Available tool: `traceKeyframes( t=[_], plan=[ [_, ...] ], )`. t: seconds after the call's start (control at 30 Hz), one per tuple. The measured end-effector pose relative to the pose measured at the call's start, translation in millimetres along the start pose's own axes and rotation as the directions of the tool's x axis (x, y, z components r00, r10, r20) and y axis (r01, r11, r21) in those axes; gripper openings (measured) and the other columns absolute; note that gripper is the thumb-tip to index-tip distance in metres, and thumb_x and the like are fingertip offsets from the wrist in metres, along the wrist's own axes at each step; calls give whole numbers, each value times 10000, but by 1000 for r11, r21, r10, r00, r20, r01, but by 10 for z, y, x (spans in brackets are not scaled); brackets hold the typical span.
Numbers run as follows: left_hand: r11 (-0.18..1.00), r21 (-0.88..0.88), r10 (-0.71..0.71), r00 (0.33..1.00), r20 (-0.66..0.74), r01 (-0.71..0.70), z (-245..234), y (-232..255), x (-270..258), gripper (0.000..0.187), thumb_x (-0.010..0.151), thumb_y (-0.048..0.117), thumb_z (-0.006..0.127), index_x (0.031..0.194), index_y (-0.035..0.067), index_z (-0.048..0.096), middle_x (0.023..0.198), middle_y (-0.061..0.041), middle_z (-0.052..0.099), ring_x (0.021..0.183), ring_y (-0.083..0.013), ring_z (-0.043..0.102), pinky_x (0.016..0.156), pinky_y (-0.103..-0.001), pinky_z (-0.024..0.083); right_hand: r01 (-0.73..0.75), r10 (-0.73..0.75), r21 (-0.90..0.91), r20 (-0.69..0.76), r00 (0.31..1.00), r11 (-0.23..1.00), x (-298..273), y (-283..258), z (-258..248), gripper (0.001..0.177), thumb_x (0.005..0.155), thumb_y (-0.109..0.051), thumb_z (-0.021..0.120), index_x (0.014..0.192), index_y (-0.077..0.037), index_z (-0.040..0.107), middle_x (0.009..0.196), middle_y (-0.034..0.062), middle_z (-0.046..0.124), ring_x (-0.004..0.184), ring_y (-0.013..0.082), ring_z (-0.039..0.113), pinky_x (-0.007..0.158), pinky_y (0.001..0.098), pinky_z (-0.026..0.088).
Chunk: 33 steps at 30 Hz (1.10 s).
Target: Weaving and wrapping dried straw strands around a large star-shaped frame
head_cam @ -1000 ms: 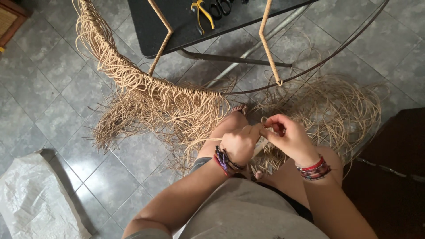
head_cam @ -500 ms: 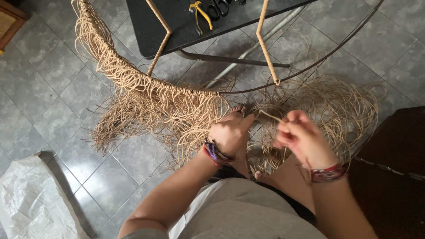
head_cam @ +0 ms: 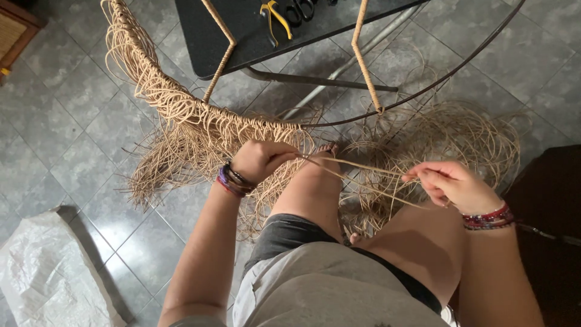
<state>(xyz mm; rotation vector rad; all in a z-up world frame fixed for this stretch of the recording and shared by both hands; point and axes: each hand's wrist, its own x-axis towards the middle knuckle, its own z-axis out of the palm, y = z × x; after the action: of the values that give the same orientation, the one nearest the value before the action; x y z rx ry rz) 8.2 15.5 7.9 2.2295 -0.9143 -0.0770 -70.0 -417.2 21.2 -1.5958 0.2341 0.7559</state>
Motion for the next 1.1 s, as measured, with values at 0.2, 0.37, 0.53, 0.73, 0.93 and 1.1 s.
traceKeyframes(
  t=[0.2,0.37,0.53,0.73,0.93,1.1],
  plan=[
    [964,-168,-181,970,160,207,-355,140,91,213,950,345,688,989,183,822,866,27,811,699,-82,733,642,-255,568,248,-181,-428,192,965,869,65,163,-2,350,977,-97,554,1253,-129,767,566,-17,611,446,73,429,370,208,414],
    [934,-271,-174,959,223,232,-516,135,148,216,945,322,705,924,133,808,727,35,745,598,-59,594,569,-257,473,361,-108,-612,410,906,704,1,-84,226,256,914,-289,644,1013,-220,869,940,-97,902,418,5,565,488,187,495],
    [947,-233,-171,961,217,221,-561,40,195,204,952,313,693,940,144,807,816,28,790,684,-72,687,640,-264,529,452,-191,-491,492,849,745,-47,-90,177,292,953,-296,580,948,-146,830,965,-42,879,873,77,833,803,234,621],
    [950,-184,-229,964,134,251,-498,-79,145,178,940,306,713,938,159,814,877,24,810,765,-71,738,691,-246,557,375,-167,-794,336,927,478,-25,-1,376,235,1004,-264,542,831,-149,653,829,-42,658,646,91,615,670,286,485],
    [941,-107,-315,947,70,321,-396,-48,163,139,918,309,759,983,199,815,672,-63,744,660,-264,730,663,-348,568,233,-260,-935,163,952,267,400,461,342,228,1036,-197,454,1050,-199,681,773,-11,701,738,151,754,713,261,621],
    [939,-106,-324,945,44,327,-476,-46,118,139,908,309,778,974,191,813,707,-70,760,696,-296,746,677,-369,582,145,-272,-975,96,958,166,409,321,468,182,1012,-215,476,1060,-147,638,740,32,728,649,174,758,594,280,601]
  ],
)
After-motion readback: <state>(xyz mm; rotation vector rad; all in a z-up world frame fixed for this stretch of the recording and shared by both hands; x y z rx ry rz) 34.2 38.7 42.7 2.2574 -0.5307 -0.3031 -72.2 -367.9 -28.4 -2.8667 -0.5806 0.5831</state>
